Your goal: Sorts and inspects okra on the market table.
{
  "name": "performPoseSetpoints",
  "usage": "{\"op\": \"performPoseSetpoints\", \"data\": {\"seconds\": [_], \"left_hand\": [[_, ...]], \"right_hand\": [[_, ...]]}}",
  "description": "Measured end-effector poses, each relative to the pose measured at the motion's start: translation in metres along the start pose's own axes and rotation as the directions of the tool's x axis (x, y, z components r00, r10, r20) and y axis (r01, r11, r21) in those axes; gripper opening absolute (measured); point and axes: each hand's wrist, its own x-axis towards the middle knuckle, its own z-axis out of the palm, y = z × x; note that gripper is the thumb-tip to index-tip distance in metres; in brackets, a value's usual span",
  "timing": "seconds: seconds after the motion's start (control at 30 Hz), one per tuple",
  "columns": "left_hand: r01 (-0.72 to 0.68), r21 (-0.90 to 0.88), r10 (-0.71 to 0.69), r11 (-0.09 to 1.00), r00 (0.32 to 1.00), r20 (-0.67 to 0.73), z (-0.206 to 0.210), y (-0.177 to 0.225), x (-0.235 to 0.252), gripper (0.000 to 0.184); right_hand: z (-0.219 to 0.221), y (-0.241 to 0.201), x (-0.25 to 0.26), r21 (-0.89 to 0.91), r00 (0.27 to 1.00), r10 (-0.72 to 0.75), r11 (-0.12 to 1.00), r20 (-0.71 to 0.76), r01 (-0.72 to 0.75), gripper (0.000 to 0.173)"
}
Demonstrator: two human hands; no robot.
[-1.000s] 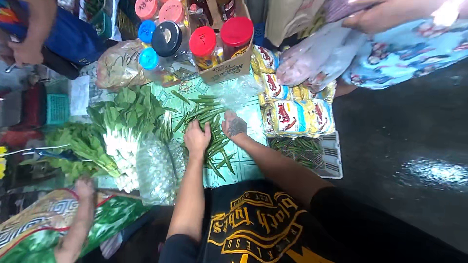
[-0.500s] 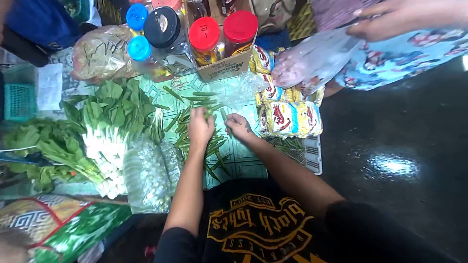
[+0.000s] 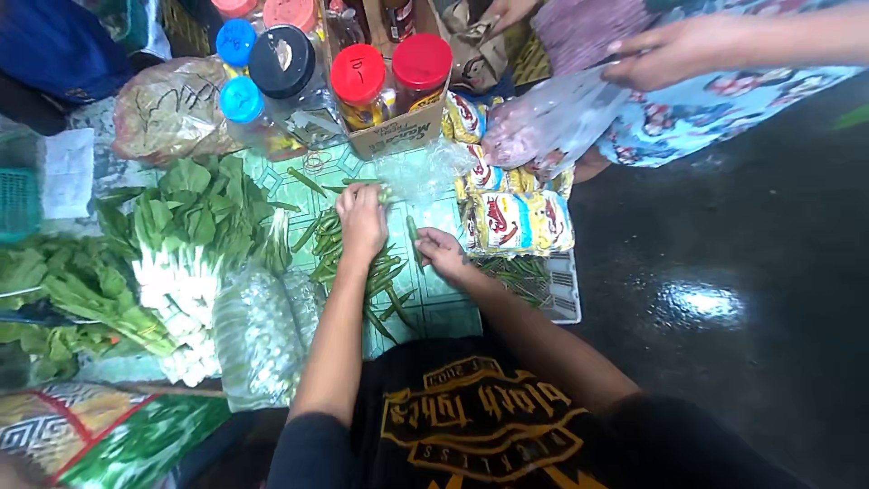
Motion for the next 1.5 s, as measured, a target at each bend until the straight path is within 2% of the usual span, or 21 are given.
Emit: {"op": "performPoseSetpoints", "data": {"seconds": [0.07,0.1,0.13,0.17,0.2,0.27,0.3,0.33,0.4,0.47,0.53,0.63,0.73,0.87,0.97,1.03,1.1,1.2,1.27,1.4,1.5], "left_hand": [[0.055,-0.138,-0.076,0.989,0.986,-0.148,-0.021,0.009,-0.026,0.046],[0.041,-0.277,-0.126,0.960,0.947,-0.296,-0.025,0.011,-0.019,0.045],[0.015,-0.472,-0.216,0.882,0.901,-0.376,-0.021,0.017,-0.019,0.043],[-0.019,-0.685,-0.323,0.728,0.872,-0.368,-0.015,0.025,-0.027,0.043],[-0.024,-0.862,-0.430,0.506,0.860,-0.276,-0.011,0.032,-0.034,0.045],[-0.017,-0.994,-0.571,0.112,0.817,-0.078,-0.004,0.039,-0.041,0.043],[-0.020,-1.000,-0.613,0.018,0.790,-0.026,-0.004,0.040,-0.041,0.039],[-0.011,-1.000,-0.652,-0.019,0.758,0.004,-0.009,0.041,-0.040,0.035],[0.063,-0.998,-0.681,0.006,0.731,0.042,-0.033,0.042,-0.044,0.035],[0.116,-0.993,-0.667,0.016,0.741,0.075,-0.047,0.036,-0.065,0.031],[0.064,-0.997,-0.657,-0.042,0.750,0.076,-0.045,0.018,-0.095,0.030],[-0.022,-0.985,-0.679,-0.169,0.728,0.100,-0.065,-0.006,-0.110,0.028],[-0.038,-0.934,-0.687,-0.355,0.688,0.233,-0.067,-0.011,-0.138,0.028],[-0.032,-0.945,-0.756,-0.327,0.608,0.241,-0.069,-0.005,-0.144,0.033],[-0.053,-0.963,-0.756,-0.263,0.632,0.171,-0.080,-0.001,-0.148,0.025],[-0.073,-0.980,-0.742,-0.183,0.665,0.089,-0.092,-0.002,-0.152,0.021],[-0.111,-0.988,-0.754,-0.107,0.657,0.008,-0.108,-0.004,-0.155,0.020],[-0.191,-0.981,-0.761,-0.040,0.642,-0.093,-0.132,-0.007,-0.164,0.018],[-0.224,-0.974,-0.746,-0.044,0.655,-0.117,-0.141,-0.008,-0.173,0.028],[-0.201,-0.970,-0.757,-0.138,0.653,-0.027,-0.140,-0.009,-0.190,0.043],[-0.216,-0.955,-0.757,-0.205,0.654,0.015,-0.137,-0.012,-0.203,0.048]], "right_hand": [[0.008,-0.026,-0.008,-0.064,0.984,-0.169,0.984,-0.053,0.165,0.044],[0.014,-0.052,0.000,-0.065,0.945,-0.317,0.948,-0.081,0.312,0.043],[0.023,-0.068,0.002,-0.057,0.887,-0.448,0.894,-0.108,0.444,0.041],[0.032,-0.076,-0.001,-0.069,0.844,-0.525,0.851,-0.109,0.521,0.038],[0.041,-0.082,-0.003,-0.132,0.806,-0.586,0.808,-0.085,0.574,0.033],[0.052,-0.091,0.004,-0.346,0.705,-0.709,0.654,0.029,0.673,0.022],[0.054,-0.095,0.006,-0.420,0.658,-0.746,0.568,0.100,0.708,0.020],[0.053,-0.100,0.007,-0.449,0.641,-0.749,0.521,0.167,0.726,0.021],[0.046,-0.111,-0.001,-0.400,0.691,-0.683,0.580,0.237,0.710,0.024],[0.028,-0.094,-0.010,-0.393,0.815,-0.542,0.718,0.204,0.575,0.031],[0.007,-0.051,-0.016,-0.458,0.914,-0.377,0.793,0.150,0.403,0.037],[-0.016,-0.005,-0.003,-0.592,0.946,-0.265,0.738,0.186,0.323,0.032],[-0.017,0.034,-0.032,-0.697,0.946,-0.180,0.642,0.270,0.321,0.019],[0.008,0.032,-0.047,-0.760,0.906,-0.190,0.496,0.377,0.420,0.025],[0.030,0.033,-0.048,-0.750,0.821,-0.293,0.338,0.491,0.569,0.022],[0.044,0.037,-0.049,-0.703,0.733,-0.341,0.232,0.588,0.672,0.026],[0.055,0.039,-0.046,-0.675,0.682,-0.361,0.169,0.636,0.719,0.033],[0.066,0.043,-0.040,-0.702,0.685,-0.391,0.125,0.614,0.701,0.033],[0.074,0.042,-0.033,-0.745,0.698,-0.408,0.061,0.588,0.664,0.032],[0.099,0.037,-0.021,-0.785,0.743,-0.273,-0.092,0.611,0.613,0.036],[0.105,0.035,-0.022,-0.800,0.760,-0.263,-0.102,0.595,0.592,0.033]]}}
